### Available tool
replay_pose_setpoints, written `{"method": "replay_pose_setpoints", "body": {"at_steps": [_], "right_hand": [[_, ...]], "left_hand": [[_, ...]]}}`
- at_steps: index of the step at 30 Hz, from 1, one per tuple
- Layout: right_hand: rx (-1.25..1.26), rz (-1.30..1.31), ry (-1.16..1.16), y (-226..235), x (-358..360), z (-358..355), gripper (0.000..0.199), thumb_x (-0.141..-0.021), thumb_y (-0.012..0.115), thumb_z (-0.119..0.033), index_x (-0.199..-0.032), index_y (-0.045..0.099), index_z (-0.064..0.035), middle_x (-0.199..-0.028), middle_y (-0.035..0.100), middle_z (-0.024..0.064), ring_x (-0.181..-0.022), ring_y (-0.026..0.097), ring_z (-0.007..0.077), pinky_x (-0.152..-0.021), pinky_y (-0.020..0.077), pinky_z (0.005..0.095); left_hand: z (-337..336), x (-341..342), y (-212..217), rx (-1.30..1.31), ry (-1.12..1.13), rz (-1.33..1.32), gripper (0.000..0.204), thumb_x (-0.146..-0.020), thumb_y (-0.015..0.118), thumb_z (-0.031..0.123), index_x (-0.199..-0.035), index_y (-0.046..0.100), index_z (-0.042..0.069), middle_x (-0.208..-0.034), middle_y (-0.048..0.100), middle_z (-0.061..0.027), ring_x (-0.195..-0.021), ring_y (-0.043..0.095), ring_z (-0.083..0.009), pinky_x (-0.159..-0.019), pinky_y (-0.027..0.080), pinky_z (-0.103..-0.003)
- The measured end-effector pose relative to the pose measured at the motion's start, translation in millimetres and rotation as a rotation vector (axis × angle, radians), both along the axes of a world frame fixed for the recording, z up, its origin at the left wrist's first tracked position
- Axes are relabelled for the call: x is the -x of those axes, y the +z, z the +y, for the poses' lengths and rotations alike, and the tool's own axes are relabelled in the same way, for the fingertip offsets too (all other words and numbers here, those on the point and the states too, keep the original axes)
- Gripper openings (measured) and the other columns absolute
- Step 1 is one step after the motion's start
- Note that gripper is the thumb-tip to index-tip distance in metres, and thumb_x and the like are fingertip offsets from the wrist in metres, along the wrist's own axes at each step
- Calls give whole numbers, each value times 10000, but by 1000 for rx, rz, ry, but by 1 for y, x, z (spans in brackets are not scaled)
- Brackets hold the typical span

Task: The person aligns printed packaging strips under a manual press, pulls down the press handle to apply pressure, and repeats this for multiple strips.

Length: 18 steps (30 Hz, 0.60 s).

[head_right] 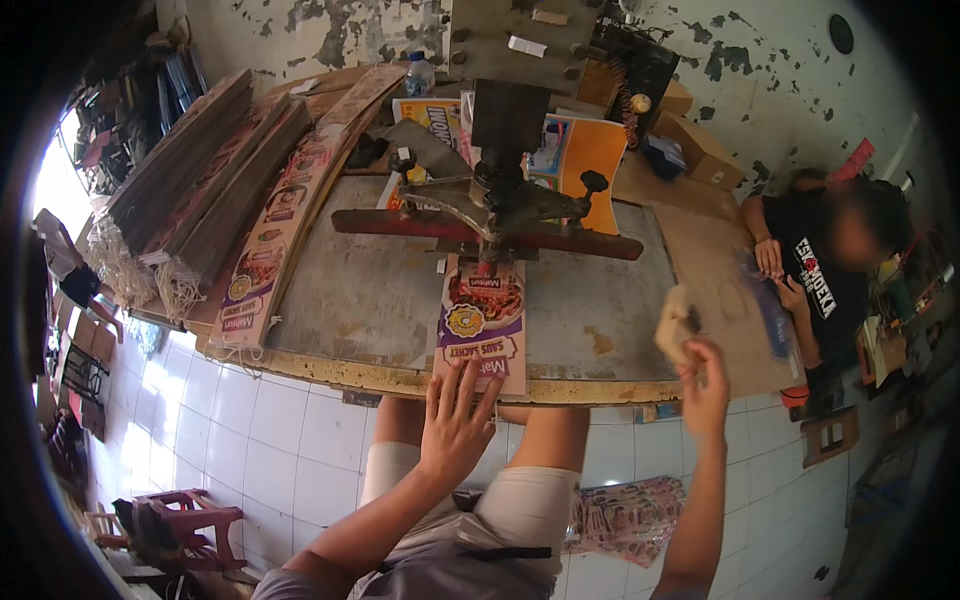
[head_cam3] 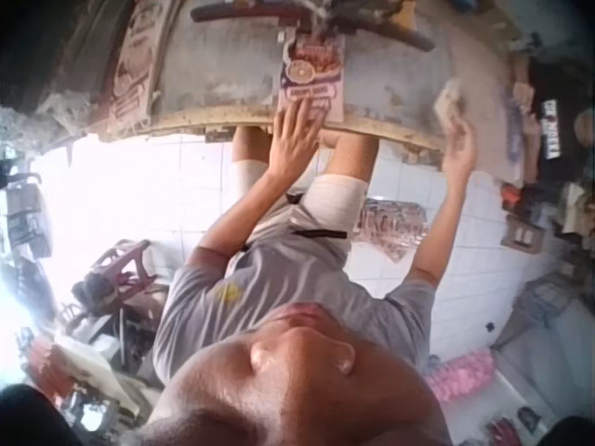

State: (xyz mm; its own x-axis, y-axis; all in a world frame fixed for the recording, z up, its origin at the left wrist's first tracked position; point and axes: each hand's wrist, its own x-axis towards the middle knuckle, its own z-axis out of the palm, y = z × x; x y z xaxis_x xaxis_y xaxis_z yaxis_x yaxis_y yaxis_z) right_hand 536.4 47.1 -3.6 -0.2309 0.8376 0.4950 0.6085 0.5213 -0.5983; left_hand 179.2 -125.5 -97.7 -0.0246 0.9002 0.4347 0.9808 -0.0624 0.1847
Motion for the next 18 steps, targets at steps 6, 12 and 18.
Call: {"method": "replay_pose_setpoints", "body": {"at_steps": [6, 12, 18], "right_hand": [[-2, -38, 541, 39, 117, -81, 476, -873, 787, 141, -1308, 680, -23, -1436, 682, 183, -1330, 665, 347, -1005, 635, 433], [41, -94, 694, 34, 205, -60, 425, -945, 806, -7, -1345, 673, -60, -1471, 660, 133, -1337, 654, 343, -1004, 616, 420], [-32, -149, 642, 14, 234, -27, 377, -963, 769, -25, -1325, 675, -72, -1449, 653, 118, -1344, 620, 384, -1103, 544, 472]], "left_hand": [[0, 1, 5, 5, -12, -6, 827, -845, 837, 248, -1610, 537, 159, -1770, 343, -228, -1652, 297, -449, -1311, 264, -660], [-2, 3, -7, 17, -25, -23, 830, -889, 767, 263, -1660, 484, 145, -1709, 423, -231, -1629, 341, -447, -1331, 233, -654], [0, 3, 8, -13, -20, -11, 843, -829, 826, 238, -1613, 534, 143, -1722, 413, -230, -1621, 355, -446, -1306, 281, -658]]}}
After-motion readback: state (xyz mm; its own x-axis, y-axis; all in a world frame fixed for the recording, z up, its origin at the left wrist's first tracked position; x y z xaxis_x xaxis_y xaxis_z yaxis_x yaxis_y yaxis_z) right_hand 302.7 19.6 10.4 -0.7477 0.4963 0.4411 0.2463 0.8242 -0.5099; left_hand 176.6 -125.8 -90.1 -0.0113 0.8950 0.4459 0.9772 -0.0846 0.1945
